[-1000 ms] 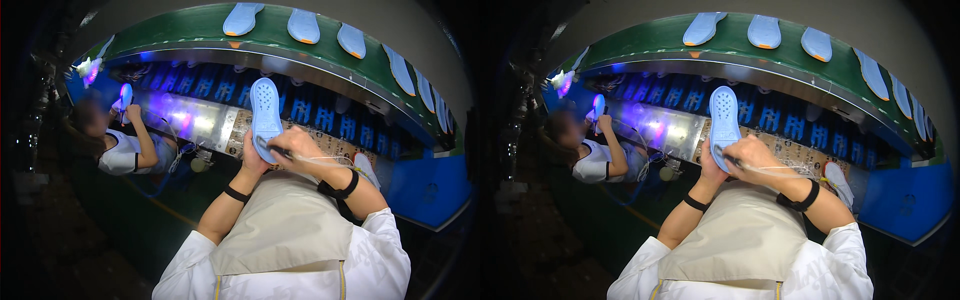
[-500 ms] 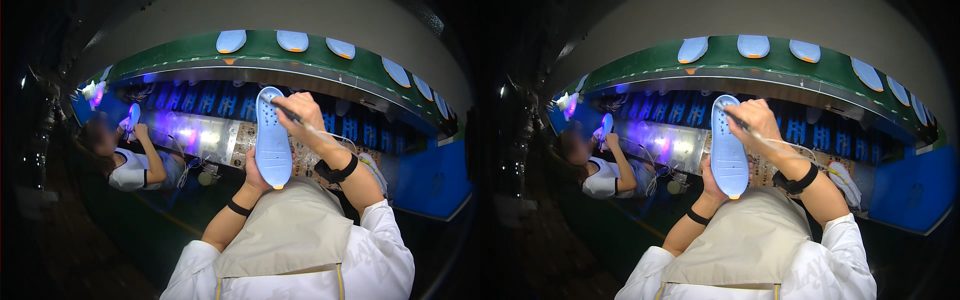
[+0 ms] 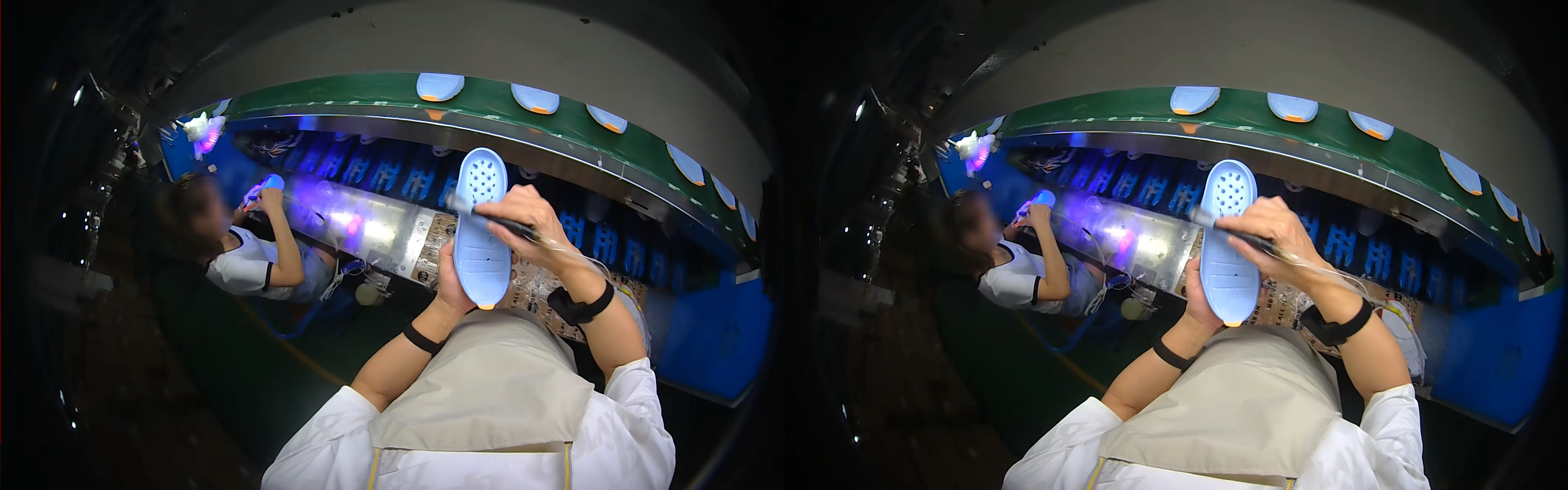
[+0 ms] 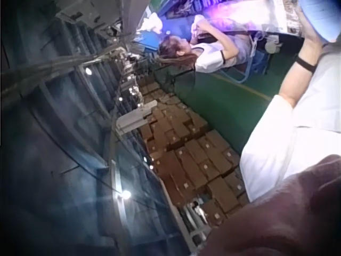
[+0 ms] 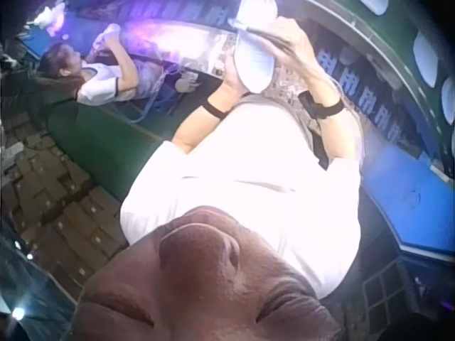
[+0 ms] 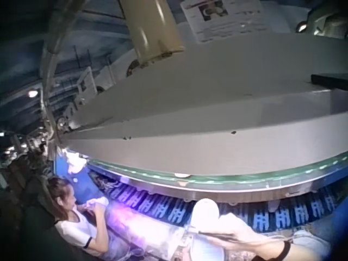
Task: Applying glue or adhesive to shoe outsoles using a handheld brush tool connected to a supply line.
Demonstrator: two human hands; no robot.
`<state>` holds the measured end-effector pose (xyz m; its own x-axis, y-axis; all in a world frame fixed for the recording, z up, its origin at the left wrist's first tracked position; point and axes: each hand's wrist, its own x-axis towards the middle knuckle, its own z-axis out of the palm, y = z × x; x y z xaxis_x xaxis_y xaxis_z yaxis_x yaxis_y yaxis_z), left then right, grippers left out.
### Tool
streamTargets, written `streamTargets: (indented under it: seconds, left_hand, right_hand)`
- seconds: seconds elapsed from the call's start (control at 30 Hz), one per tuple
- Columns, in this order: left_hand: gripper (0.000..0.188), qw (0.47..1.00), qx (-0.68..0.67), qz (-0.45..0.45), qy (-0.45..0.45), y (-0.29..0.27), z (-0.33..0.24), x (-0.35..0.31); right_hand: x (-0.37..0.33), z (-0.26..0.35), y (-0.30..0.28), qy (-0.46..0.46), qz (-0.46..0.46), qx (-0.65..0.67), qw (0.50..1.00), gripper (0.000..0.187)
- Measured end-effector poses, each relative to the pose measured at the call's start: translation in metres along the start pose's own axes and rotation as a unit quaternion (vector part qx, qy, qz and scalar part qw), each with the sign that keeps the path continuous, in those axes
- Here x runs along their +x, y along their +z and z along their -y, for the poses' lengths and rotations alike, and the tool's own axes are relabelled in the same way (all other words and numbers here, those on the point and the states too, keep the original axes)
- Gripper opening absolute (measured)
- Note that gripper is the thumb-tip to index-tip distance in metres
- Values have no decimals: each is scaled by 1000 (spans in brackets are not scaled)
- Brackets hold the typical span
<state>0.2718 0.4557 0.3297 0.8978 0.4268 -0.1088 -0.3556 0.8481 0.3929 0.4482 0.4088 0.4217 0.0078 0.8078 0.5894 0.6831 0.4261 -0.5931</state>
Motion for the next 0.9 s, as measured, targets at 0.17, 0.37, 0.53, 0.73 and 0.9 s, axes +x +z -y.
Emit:
streamTargets:
  seconds: [0.17,0.37,0.53,0.73,0.9]
  left_hand:
    - [76,999,2,38,35,-1,-9,4]
    - [70,996,-10,-30,84,-1,-22,13]
    - [70,988,12,-66,136,12,-37,12]
    - [89,996,-31,40,79,4,-60,16]
    - [89,993,14,78,93,17,-72,17]
  right_hand:
    - [-6,12,2,110,-84,22,990,26]
    - [-5,25,5,-45,109,90,989,30]
    - [-8,33,2,124,10,19,992,28]
    - [-6,39,-5,24,162,236,958,30]
    - [-6,44,-10,3,144,102,984,29]
